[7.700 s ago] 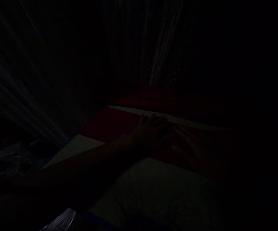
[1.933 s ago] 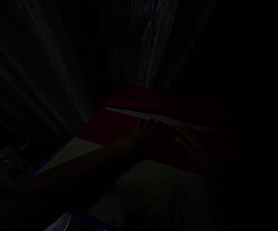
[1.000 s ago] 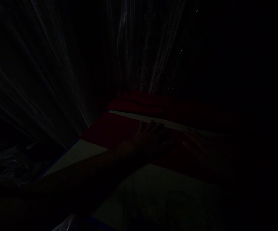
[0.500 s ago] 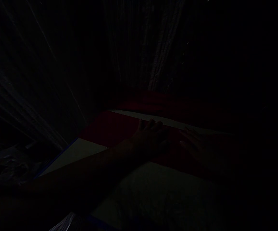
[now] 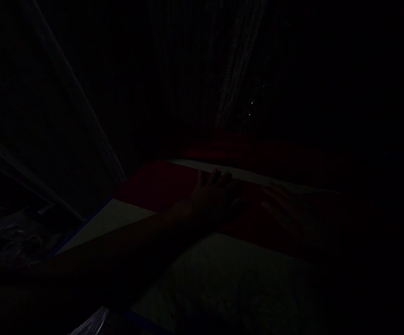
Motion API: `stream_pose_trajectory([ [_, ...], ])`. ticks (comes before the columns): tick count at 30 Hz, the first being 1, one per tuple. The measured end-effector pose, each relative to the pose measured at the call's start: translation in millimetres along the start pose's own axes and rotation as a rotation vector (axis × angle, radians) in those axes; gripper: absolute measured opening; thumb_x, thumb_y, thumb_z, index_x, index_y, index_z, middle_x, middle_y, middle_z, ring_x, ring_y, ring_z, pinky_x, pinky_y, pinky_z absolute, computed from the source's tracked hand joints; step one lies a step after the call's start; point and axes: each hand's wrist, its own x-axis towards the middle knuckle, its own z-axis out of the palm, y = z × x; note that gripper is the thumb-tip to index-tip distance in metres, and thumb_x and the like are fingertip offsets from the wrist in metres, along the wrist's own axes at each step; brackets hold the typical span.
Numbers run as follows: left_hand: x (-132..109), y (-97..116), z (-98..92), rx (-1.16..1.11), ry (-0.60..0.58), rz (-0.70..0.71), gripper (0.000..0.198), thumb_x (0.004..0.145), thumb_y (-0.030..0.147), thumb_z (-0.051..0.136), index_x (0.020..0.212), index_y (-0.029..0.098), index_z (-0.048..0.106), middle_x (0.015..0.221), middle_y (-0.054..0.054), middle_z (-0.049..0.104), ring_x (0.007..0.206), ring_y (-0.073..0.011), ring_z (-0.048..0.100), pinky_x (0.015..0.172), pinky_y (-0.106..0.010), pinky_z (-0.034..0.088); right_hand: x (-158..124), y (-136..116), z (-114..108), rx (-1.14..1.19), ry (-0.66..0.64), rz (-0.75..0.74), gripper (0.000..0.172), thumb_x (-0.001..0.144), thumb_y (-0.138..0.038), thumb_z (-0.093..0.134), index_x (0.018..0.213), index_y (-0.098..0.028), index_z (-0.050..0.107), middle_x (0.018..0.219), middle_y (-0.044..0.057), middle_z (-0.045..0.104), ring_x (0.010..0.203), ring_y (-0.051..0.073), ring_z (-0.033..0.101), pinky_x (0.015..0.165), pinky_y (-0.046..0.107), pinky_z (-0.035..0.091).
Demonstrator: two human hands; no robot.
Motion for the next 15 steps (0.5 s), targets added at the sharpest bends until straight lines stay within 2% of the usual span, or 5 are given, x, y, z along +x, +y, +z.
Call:
stream_pose_trajectory([
  [6,-1,1,-1.1,-0.009,-0.003,0.013,0.073,0.103,0.071,0.022,0.161,0.029,0.038,0.174,-0.007,0.023,0.16,-0.043,0.016,0.122,-0.076,0.011,2,-14,-5,0.087,-0.034,0.062,0.074,0.1,-0.07,0.026,0.157,-0.027,0.045,0.166,-0.001,0.033,0.156,0.026,0.029,0.128,0.058,0.024],
  [10,-1,0,-2.2,-0.007,0.0,0.012,0.076,0.102,0.073,0.02,0.161,0.028,0.038,0.173,-0.007,0.024,0.16,-0.042,0.017,0.123,-0.075,0.011,2,-9,-5,0.1,-0.068,0.065,0.072,0.1,-0.07,0.028,0.157,-0.031,0.045,0.167,-0.004,0.031,0.156,0.024,0.028,0.129,0.058,0.021],
  [15,0,-2,-2.2,-0.017,0.0,-0.01,0.076,0.101,0.075,0.02,0.161,0.03,0.038,0.174,-0.005,0.023,0.161,-0.041,0.012,0.124,-0.075,0.009,2,-4,-5,0.134,-0.035,0.098,0.077,0.097,-0.072,0.029,0.156,-0.027,0.047,0.166,-0.002,0.032,0.156,0.025,0.028,0.129,0.056,0.024],
])
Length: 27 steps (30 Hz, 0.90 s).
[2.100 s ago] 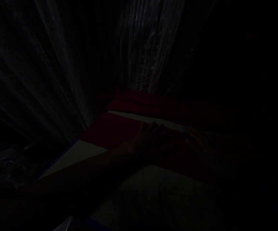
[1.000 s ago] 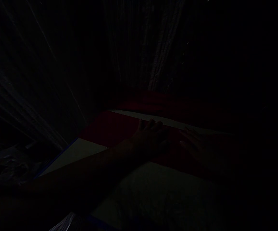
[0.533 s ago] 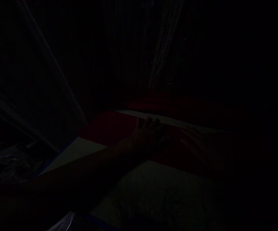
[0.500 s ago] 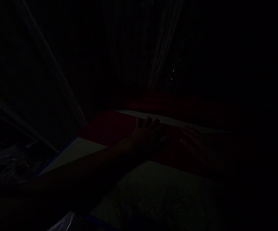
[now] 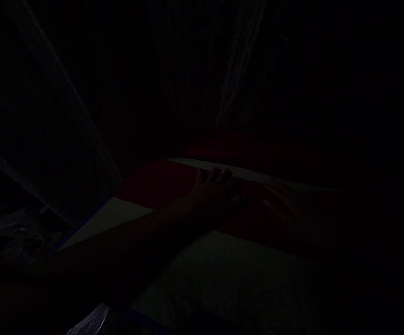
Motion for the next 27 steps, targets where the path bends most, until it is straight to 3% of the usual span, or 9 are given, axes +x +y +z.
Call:
stream_pose_trajectory([
  [6,-0.1,1.1,1.2,-0.01,0.025,0.029,0.078,0.1,0.077,0.02,0.161,0.033,0.038,0.174,-0.002,0.022,0.162,-0.042,0.009,0.124,-0.075,0.007,-1.0,-10.6,0.2,-0.034,0.074,-0.092,0.071,0.102,-0.068,0.027,0.157,-0.027,0.045,0.167,0.0,0.031,0.156,0.025,0.028,0.128,0.056,0.025],
  [12,0.1,1.9,-1.8,0.009,-0.072,0.024,0.081,0.101,0.076,0.02,0.165,0.028,0.031,0.175,-0.006,0.017,0.162,-0.0405,0.011,0.124,-0.074,0.006,-1.3,-6.7,2.3,-0.041,-0.081,-0.078,0.071,0.102,-0.067,0.025,0.16,-0.029,0.041,0.168,-0.003,0.029,0.158,0.023,0.024,0.13,0.059,0.015],
  [15,-0.2,3.3,-2.9,0.029,-0.062,0.022,0.078,0.102,0.074,0.022,0.163,0.027,0.034,0.174,-0.006,0.02,0.161,-0.0405,0.015,0.124,-0.074,0.008,0.1,-5.4,2.4,-0.024,-0.07,-0.071,0.072,0.101,-0.07,0.026,0.161,-0.031,0.039,0.168,-0.004,0.029,0.158,0.023,0.025,0.13,0.058,0.017],
  [19,-0.9,3.2,-0.1,0.012,-0.016,0.047,0.078,0.101,0.075,0.022,0.162,0.028,0.037,0.174,-0.006,0.022,0.161,-0.0412,0.015,0.125,-0.073,0.009,1.3,-10.0,2.5,0.002,0.026,-0.122,0.075,0.101,-0.072,0.026,0.157,-0.026,0.046,0.166,0.002,0.032,0.155,0.026,0.03,0.128,0.054,0.026],
  [23,-1.0,2.7,0.3,0.008,-0.048,0.059,0.08,0.101,0.075,0.021,0.164,0.027,0.032,0.174,-0.006,0.02,0.161,-0.0402,0.014,0.126,-0.072,0.007,0.0,-10.5,1.2,-0.006,-0.047,-0.087,0.071,0.102,-0.07,0.028,0.159,-0.03,0.043,0.167,-0.001,0.031,0.156,0.025,0.028,0.13,0.058,0.019],
  [27,-1.4,4.6,-2.8,0.012,-0.07,0.041,0.079,0.102,0.073,0.022,0.165,0.026,0.031,0.175,-0.006,0.017,0.162,-0.0394,0.013,0.126,-0.072,0.006,-0.8,-9.4,-0.3,-0.009,-0.053,-0.089,0.073,0.1,-0.072,0.028,0.158,-0.03,0.044,0.166,-0.004,0.032,0.156,0.024,0.03,0.129,0.059,0.022],
])
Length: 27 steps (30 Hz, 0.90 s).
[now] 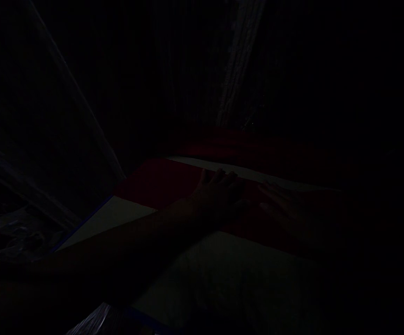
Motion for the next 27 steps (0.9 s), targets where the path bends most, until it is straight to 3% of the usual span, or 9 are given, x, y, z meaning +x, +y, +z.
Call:
stream_pose_trajectory([
  [19,-2,3,-0.8,-0.046,0.064,0.019,0.074,0.103,0.073,0.025,0.163,0.03,0.036,0.174,-0.004,0.021,0.162,-0.0393,0.012,0.125,-0.072,0.009,2,-3,4,-0.025,0.068,0.062,0.074,0.099,-0.067,0.025,0.158,-0.027,0.043,0.167,-0.004,0.029,0.157,0.019,0.026,0.13,0.054,0.02],
  [23,-2,3,-3.3,-0.035,0.002,0.02,0.077,0.103,0.072,0.026,0.165,0.026,0.031,0.174,-0.007,0.018,0.162,-0.0395,0.01,0.125,-0.073,0.005,1,2,7,-0.053,0.078,0.051,0.07,0.1,-0.068,0.026,0.157,-0.031,0.044,0.166,-0.005,0.033,0.156,0.021,0.029,0.128,0.057,0.022],
  [27,-3,1,-2.4,-0.062,0.043,0.008,0.074,0.102,0.073,0.027,0.163,0.031,0.034,0.174,-0.004,0.019,0.163,-0.0394,0.007,0.125,-0.074,0.006,1,4,10,-0.047,0.104,0.02,0.069,0.102,-0.068,0.026,0.158,-0.031,0.042,0.167,-0.003,0.031,0.156,0.023,0.028,0.127,0.059,0.023],
])
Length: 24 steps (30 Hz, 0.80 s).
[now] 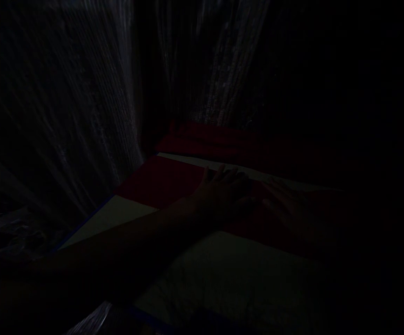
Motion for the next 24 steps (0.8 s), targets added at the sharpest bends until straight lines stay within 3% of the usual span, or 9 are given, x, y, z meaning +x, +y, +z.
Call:
stream_pose_trajectory([
  [8,3,2,5.4,0.056,-0.052,0.012,0.075,0.103,0.071,0.025,0.166,0.029,0.028,0.175,-0.006,0.016,0.162,-0.0392,0.01,0.125,-0.074,0.004,1,-13,-3,-0.003,-0.027,-0.031,0.07,0.101,-0.066,0.027,0.155,-0.027,0.049,0.164,0.002,0.036,0.153,0.025,0.034,0.127,0.058,0.022],
  [16,4,-9,6.0,0.096,0.013,-0.023,0.071,0.104,0.068,0.027,0.163,0.03,0.036,0.174,-0.005,0.021,0.161,-0.0416,0.013,0.123,-0.076,0.007,0,18,0,0.016,-0.023,0.081,0.073,0.098,-0.07,0.031,0.155,-0.028,0.05,0.164,0.002,0.037,0.154,0.03,0.033,0.127,0.061,0.023],
  [21,4,-1,9.7,0.054,0.038,0.013,0.069,0.104,0.069,0.026,0.163,0.033,0.034,0.174,-0.002,0.021,0.162,-0.0393,0.009,0.125,-0.073,0.008,2,-8,-2,0.002,0.071,0.04,0.07,0.102,-0.065,0.028,0.156,-0.026,0.048,0.165,0.001,0.035,0.155,0.026,0.031,0.127,0.054,0.026],
  [24,4,2,11.9,0.073,0.003,0.023,0.072,0.104,0.07,0.023,0.165,0.032,0.03,0.174,-0.004,0.019,0.162,-0.0389,0.013,0.126,-0.072,0.008,2,-24,-5,-0.025,-0.003,0.01,0.07,0.104,-0.063,0.024,0.156,-0.024,0.05,0.164,0.005,0.036,0.155,0.025,0.03,0.128,0.057,0.021],
])
